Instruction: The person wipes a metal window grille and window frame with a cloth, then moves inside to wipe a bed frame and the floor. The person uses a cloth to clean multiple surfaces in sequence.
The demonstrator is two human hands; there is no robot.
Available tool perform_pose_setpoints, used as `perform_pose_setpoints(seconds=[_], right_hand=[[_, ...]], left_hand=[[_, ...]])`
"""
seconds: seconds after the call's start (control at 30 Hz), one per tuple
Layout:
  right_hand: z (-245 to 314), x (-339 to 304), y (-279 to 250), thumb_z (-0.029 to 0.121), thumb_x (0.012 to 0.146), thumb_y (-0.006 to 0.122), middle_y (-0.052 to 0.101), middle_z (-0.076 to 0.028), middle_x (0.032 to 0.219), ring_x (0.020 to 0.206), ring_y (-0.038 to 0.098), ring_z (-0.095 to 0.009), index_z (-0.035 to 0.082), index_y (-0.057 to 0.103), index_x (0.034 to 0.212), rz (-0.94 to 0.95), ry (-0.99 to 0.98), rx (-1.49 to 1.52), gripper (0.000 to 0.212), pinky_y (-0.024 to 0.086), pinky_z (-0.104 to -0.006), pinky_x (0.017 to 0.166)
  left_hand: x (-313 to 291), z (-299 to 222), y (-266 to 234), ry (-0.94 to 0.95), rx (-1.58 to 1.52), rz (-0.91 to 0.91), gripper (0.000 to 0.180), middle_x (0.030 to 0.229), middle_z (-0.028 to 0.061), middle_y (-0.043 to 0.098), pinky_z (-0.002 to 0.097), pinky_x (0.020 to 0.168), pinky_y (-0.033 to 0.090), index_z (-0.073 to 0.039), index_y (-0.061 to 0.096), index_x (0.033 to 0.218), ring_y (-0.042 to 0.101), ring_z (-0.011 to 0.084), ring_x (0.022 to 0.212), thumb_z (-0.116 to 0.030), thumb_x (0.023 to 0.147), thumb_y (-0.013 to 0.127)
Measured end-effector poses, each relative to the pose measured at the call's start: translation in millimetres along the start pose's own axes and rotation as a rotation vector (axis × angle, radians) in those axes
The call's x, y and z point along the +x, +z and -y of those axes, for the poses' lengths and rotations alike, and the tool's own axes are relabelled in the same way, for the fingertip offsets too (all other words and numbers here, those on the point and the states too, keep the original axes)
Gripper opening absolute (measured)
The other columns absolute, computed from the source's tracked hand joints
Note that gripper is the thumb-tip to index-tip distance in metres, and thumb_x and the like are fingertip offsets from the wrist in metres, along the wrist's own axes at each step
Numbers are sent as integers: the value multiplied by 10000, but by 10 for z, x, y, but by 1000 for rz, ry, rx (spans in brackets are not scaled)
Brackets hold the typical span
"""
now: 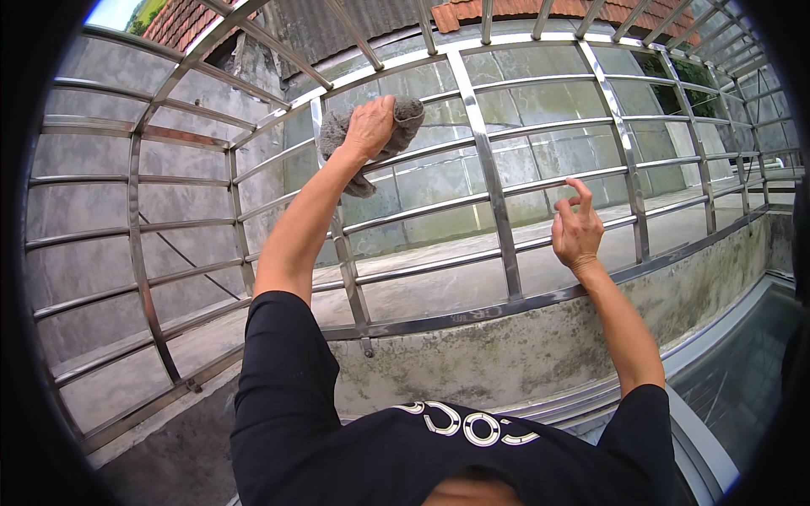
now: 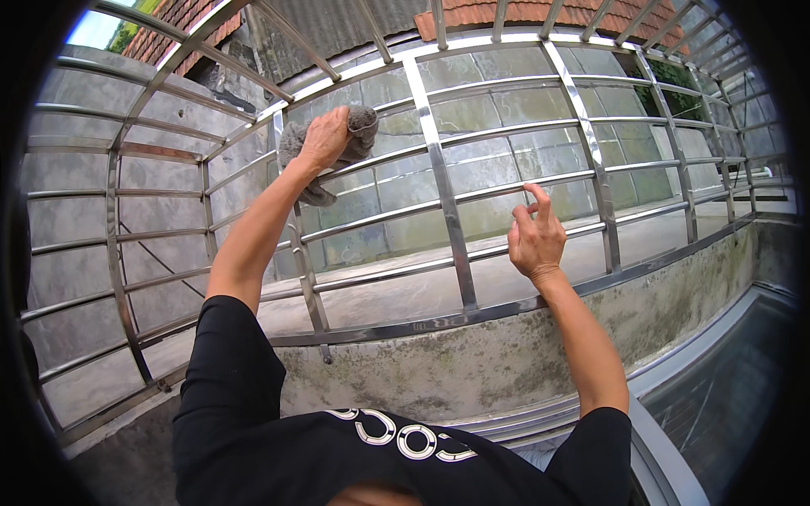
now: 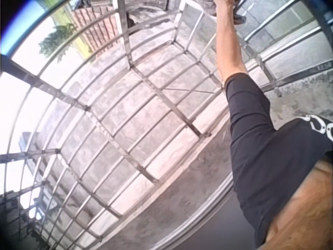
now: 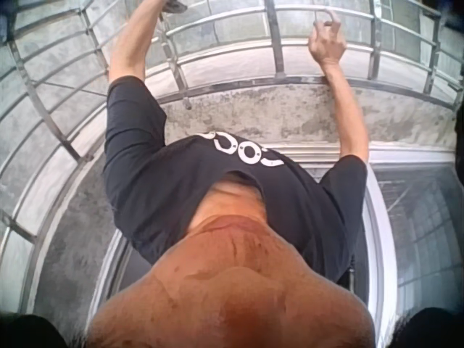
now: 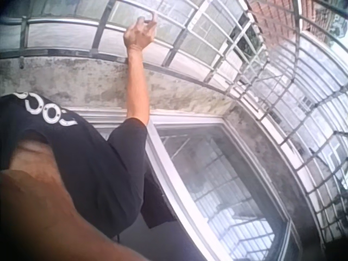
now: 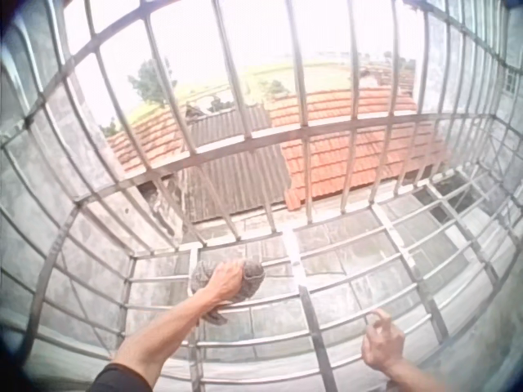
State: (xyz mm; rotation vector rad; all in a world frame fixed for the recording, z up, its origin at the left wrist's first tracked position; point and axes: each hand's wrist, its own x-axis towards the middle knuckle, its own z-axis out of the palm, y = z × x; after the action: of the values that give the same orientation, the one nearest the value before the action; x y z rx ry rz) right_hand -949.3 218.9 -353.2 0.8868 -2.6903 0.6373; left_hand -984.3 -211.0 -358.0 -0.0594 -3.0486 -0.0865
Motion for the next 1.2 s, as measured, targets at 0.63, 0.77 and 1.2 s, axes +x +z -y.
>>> perform_pose_setpoints(seconds=[0.63,0.77,1.2], right_hand=[[16,13,-47,119,714,576,466,-68,1304,815,594,-199,79,583,828,13,14,6,121,503,-355,634],[35,34,-55,122,709,580,468,-62,1297,804,595,-196,82,580,824,10,13,14,122,505,-358,634],[2,-16,-5,134,730,553,461,-72,1319,793,613,-191,78,600,823,-1,-24,-4,118,513,-361,630]], left_hand=[[-425,-956,-332,254,-640,276,476,1537,175,295,521,1134,183,-87,680,1141,244,361,1419,-457,927,471],[-227,-725,-213,-72,-1008,219,355,1231,194,560,340,966,418,-12,652,990,527,332,1146,-326,823,660],[-49,-1154,18,73,-230,149,203,738,274,621,519,670,495,38,494,861,623,463,749,-92,730,579]])
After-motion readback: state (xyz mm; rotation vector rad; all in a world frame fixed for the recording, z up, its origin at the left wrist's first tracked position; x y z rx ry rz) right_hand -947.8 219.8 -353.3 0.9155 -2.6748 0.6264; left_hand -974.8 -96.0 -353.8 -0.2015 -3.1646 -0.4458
